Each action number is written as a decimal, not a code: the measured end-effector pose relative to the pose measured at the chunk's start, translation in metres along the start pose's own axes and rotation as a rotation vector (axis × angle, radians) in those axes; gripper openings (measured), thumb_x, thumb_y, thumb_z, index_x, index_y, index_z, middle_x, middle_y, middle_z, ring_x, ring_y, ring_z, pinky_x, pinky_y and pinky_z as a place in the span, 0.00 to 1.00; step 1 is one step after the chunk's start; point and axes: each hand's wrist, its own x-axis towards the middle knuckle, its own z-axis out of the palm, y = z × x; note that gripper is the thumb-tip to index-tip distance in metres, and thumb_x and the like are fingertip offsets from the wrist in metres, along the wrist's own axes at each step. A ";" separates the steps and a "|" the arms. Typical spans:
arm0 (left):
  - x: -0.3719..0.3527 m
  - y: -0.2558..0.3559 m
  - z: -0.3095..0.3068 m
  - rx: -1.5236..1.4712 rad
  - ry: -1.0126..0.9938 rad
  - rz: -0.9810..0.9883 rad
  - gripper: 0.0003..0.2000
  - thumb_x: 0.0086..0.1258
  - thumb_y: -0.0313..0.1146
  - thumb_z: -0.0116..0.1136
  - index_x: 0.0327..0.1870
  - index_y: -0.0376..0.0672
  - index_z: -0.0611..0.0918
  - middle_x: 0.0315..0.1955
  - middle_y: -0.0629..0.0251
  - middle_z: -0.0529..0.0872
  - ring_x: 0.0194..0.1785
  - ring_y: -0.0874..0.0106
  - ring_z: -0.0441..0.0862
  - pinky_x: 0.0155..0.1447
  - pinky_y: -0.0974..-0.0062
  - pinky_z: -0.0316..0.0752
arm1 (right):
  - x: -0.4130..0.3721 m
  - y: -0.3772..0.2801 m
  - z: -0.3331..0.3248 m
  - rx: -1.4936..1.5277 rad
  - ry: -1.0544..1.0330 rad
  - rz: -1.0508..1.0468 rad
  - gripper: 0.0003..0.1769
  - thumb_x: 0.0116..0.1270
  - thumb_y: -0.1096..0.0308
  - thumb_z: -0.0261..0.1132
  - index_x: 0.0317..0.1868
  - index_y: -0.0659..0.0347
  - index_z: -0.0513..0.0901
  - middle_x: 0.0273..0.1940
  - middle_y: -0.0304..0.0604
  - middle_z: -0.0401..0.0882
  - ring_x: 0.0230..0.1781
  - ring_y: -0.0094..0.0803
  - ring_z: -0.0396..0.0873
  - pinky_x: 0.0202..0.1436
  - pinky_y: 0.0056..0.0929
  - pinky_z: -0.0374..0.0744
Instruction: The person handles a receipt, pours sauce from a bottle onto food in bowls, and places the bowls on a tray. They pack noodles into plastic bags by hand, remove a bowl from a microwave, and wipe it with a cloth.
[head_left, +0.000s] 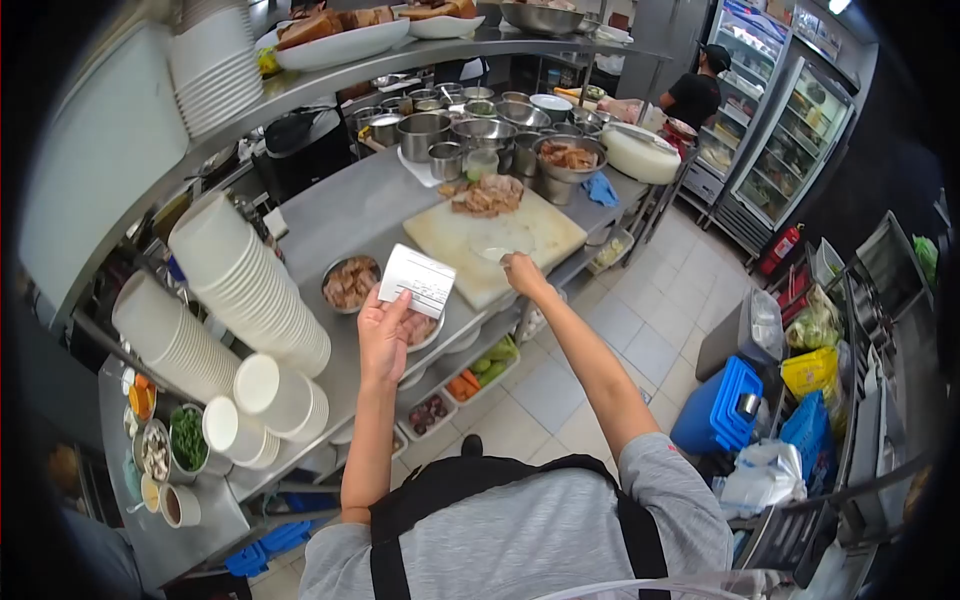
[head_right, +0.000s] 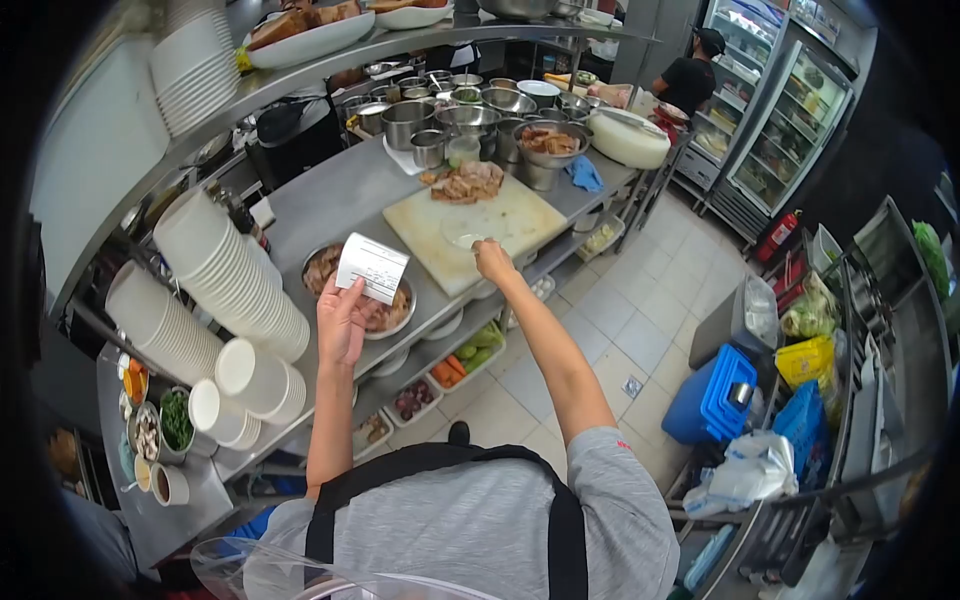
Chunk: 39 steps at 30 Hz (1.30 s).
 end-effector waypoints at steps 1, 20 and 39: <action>0.019 -0.003 0.001 0.023 -0.029 -0.002 0.09 0.66 0.25 0.54 0.46 0.38 0.73 0.38 0.64 0.83 0.38 0.76 0.81 0.39 0.79 0.77 | 0.014 -0.001 -0.003 -0.015 -0.039 0.011 0.20 0.58 0.74 0.57 0.53 0.59 0.75 0.47 0.57 0.74 0.46 0.56 0.74 0.48 0.44 0.73; 0.279 -0.001 0.256 0.754 -0.315 1.115 0.18 0.65 0.23 0.54 0.58 0.39 0.72 0.41 0.62 0.81 0.45 0.75 0.77 0.46 0.78 0.72 | 0.196 -0.035 -0.360 1.222 0.070 -0.723 0.06 0.60 0.74 0.65 0.32 0.68 0.76 0.28 0.41 0.79 0.22 0.18 0.75 0.20 0.16 0.74; 0.542 0.050 0.492 1.416 -0.114 1.123 0.23 0.60 0.16 0.40 0.58 0.36 0.72 0.39 0.56 0.83 0.32 0.71 0.85 0.38 0.78 0.81 | 0.534 0.068 -0.541 1.924 0.179 -0.516 0.09 0.58 0.78 0.64 0.37 0.71 0.74 0.34 0.49 0.76 0.33 0.37 0.77 0.39 0.36 0.82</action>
